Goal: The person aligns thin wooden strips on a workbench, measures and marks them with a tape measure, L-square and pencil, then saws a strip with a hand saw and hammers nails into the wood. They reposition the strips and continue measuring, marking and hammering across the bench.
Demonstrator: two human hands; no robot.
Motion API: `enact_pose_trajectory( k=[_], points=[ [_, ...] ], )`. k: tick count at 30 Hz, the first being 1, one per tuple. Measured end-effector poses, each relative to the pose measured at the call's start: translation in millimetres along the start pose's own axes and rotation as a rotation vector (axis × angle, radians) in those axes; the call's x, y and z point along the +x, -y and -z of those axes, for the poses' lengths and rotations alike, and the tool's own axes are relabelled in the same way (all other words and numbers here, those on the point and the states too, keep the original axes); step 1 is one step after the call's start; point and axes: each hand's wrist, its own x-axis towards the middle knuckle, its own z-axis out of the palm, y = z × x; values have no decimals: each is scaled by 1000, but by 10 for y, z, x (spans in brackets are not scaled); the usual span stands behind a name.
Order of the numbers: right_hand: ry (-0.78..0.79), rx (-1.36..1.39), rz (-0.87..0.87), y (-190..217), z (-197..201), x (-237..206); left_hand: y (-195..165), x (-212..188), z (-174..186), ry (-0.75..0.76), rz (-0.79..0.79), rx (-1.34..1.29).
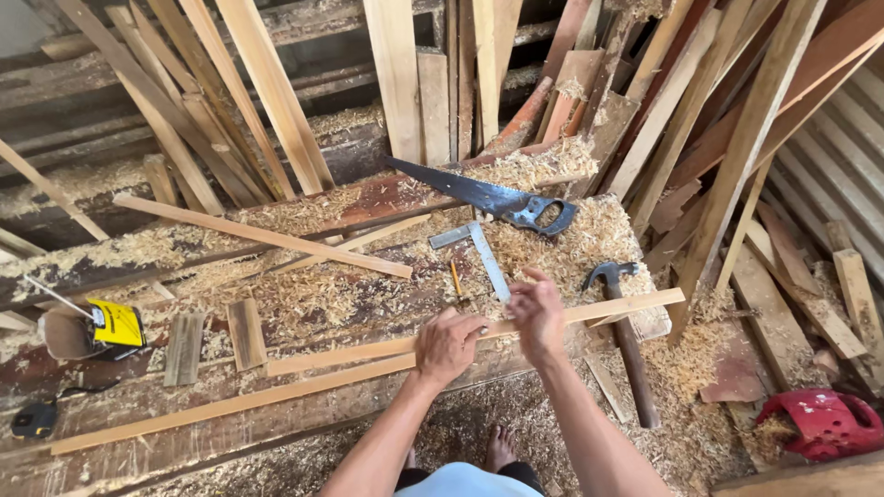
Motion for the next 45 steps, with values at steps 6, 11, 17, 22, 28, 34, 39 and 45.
enact_pose_trajectory(
  k=[6, 11, 17, 22, 28, 34, 39, 45],
  points=[
    [-487, -416, 571, 399, 1382, -152, -8, 19, 4, -39, -55, 43],
    [-463, -1626, 248, 629, 2140, -234, -58, 12, 0, -59, -88, 94],
    [-369, -1600, -261, 605, 2380, -194, -192, 36, 48, -21, 2, 108],
    [-675, -1349, -221, 728, 2573, -316, -215, 14, 82, -27, 23, 103],
    [-705, -991, 48, 1213, 2131, -883, -44, -8, -37, -42, -64, 9],
    [-123, -732, 317, 1396, 1093, -1271, 59, -41, -93, 44, -2, 10],
    [36, -1197, -73, 1169, 455, -1595, 7, -7, -87, -3, -6, 20],
    [126, -1297, -206, 845, 233, -1816, -28, -13, -14, 9, -4, 44]
  ],
)
